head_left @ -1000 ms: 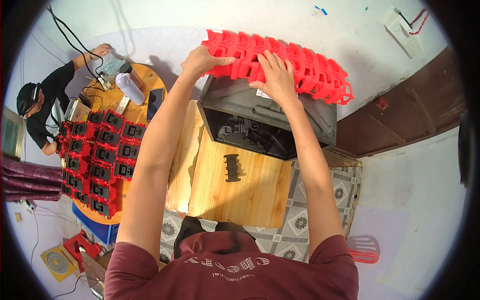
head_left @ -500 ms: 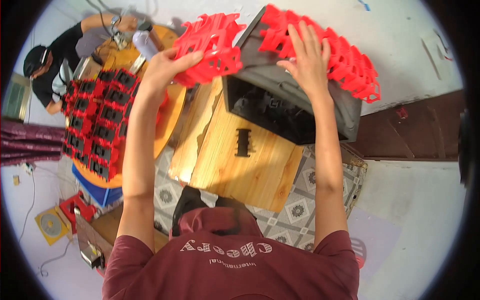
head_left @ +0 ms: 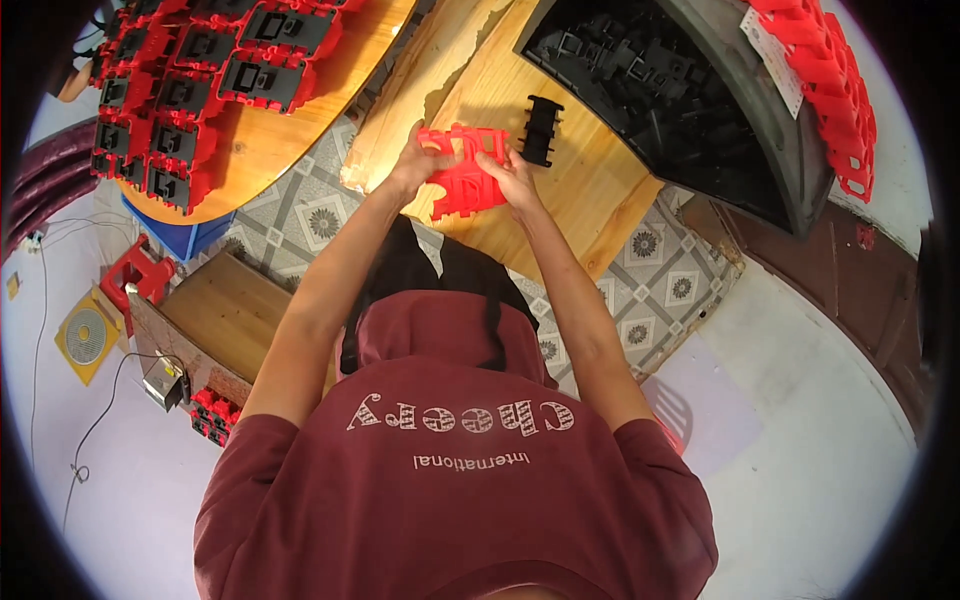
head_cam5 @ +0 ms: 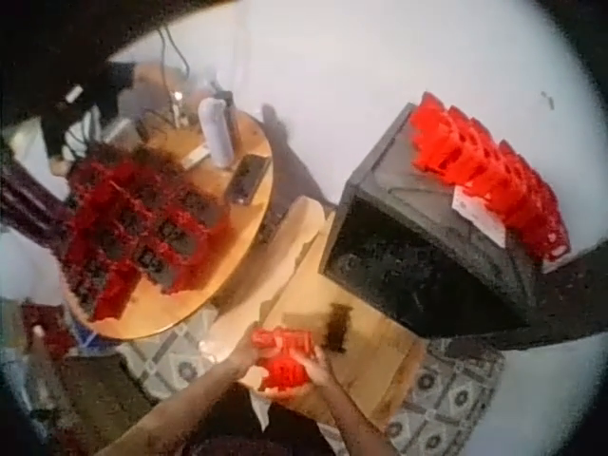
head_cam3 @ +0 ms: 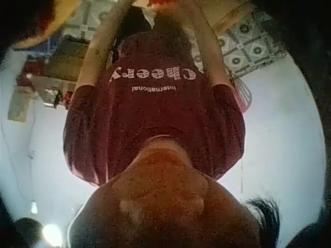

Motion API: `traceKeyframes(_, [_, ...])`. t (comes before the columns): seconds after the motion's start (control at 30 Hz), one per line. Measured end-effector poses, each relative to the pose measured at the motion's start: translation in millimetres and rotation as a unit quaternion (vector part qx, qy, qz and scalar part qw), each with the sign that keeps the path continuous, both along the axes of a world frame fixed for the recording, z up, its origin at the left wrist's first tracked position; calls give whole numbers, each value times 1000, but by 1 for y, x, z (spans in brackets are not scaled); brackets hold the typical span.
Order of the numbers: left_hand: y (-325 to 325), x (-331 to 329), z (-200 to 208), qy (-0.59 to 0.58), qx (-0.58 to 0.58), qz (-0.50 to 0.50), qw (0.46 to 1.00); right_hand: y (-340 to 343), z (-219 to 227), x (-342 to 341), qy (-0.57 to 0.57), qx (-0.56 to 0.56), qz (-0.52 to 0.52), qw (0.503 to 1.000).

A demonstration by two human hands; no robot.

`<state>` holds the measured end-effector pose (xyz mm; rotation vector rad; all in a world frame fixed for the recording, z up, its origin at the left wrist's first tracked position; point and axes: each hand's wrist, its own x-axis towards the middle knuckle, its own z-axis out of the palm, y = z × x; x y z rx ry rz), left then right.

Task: The person assembles red and black plastic parts by hand on a table.

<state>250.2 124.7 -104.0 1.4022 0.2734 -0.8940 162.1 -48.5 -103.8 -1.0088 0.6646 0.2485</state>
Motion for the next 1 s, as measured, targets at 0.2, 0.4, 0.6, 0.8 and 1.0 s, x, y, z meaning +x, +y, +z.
traceKeyframes(0.2, [-38,8,-22,-6,14,-29,999,-1,-8,-12,9,-164,-129,978])
traceKeyframes(0.4, [-71,-6,-3,-260,137,-147,945,-9,9,-32,24,-219,-216,951])
traceKeyframes(0.6, [-41,3,0,-281,224,-140,922,-69,27,-67,67,-158,-258,951])
traceKeyframes(0.8, [-48,-5,23,-474,404,-228,749,-56,76,-70,-14,108,-167,980])
traceKeyframes(1.0, [2,-53,76,151,-268,-62,950,-34,74,-46,-81,-132,297,942])
